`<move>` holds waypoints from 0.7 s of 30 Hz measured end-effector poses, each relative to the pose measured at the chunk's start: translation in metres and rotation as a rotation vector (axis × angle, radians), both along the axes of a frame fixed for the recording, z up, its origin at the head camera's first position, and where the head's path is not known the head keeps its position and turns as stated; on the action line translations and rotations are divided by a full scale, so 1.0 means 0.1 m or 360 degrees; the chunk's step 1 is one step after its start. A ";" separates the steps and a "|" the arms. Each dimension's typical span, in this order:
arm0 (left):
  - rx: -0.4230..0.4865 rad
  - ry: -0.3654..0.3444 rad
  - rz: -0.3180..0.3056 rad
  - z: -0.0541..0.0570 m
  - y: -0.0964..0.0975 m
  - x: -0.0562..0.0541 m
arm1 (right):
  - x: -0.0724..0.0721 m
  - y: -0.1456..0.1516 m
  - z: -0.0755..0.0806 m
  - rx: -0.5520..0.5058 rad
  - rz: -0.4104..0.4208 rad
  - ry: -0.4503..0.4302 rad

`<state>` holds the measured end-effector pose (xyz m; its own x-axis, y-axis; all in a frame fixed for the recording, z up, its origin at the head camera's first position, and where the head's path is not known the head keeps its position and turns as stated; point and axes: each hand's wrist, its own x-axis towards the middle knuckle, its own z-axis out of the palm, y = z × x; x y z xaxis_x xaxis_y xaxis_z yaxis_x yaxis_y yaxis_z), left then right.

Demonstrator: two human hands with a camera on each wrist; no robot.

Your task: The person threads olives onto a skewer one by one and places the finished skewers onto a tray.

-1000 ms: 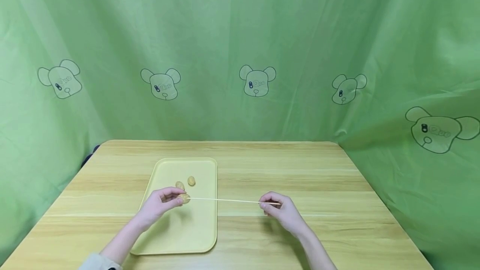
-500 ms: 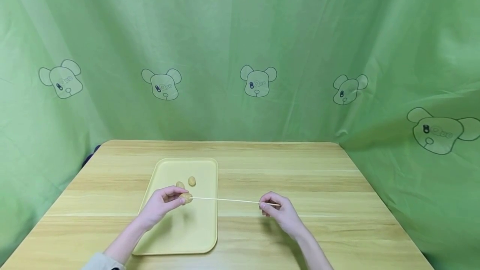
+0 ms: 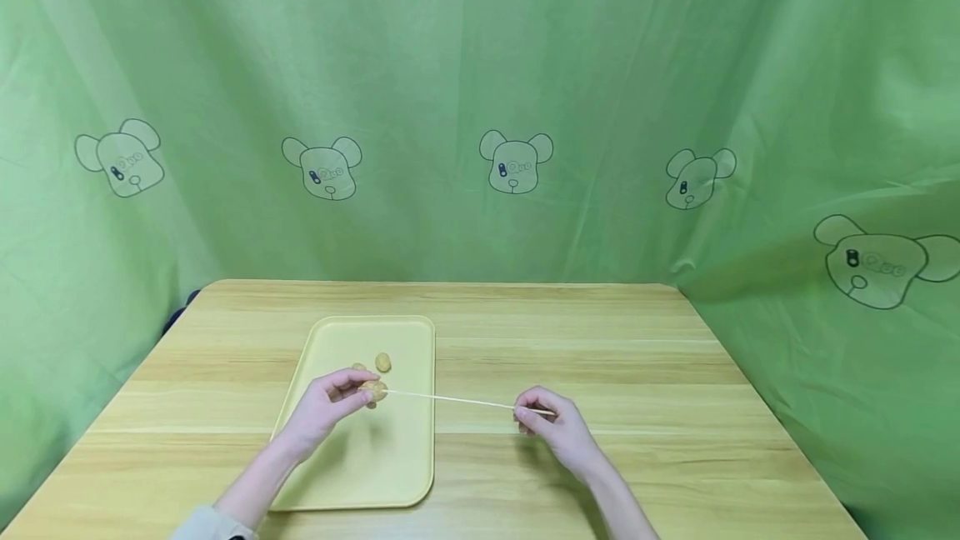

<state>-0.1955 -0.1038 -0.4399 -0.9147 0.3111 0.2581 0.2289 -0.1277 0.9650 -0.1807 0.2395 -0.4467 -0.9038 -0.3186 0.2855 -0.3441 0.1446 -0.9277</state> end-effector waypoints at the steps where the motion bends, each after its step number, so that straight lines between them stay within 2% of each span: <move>1: 0.0024 -0.0007 0.0020 0.00 0.01 0.00 | 0.00 -0.01 0.00 -0.0002 -0.0010 -0.0006; 6: 0.0095 -0.0089 0.0102 -0.03 0.04 -0.01 | 0.00 -0.02 -0.02 -0.0015 -0.0076 -0.0041; 11: 0.0047 -0.0099 0.0066 -0.05 0.04 0.01 | 0.00 0.00 -0.03 0.0007 -0.0130 -0.0089; 16: 0.0052 -0.0092 0.0023 -0.05 0.04 0.01 | 0.01 0.02 -0.01 -0.0008 -0.0119 -0.0082; 21: 0.0060 -0.0101 0.0086 -0.04 0.06 0.02 | 0.01 0.03 -0.02 -0.0073 -0.0065 0.0011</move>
<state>-0.1936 -0.0976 -0.4435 -0.9447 0.2520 0.2098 0.1752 -0.1531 0.9726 -0.1799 0.2422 -0.4487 -0.9137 -0.2682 0.3055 -0.3454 0.1158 -0.9313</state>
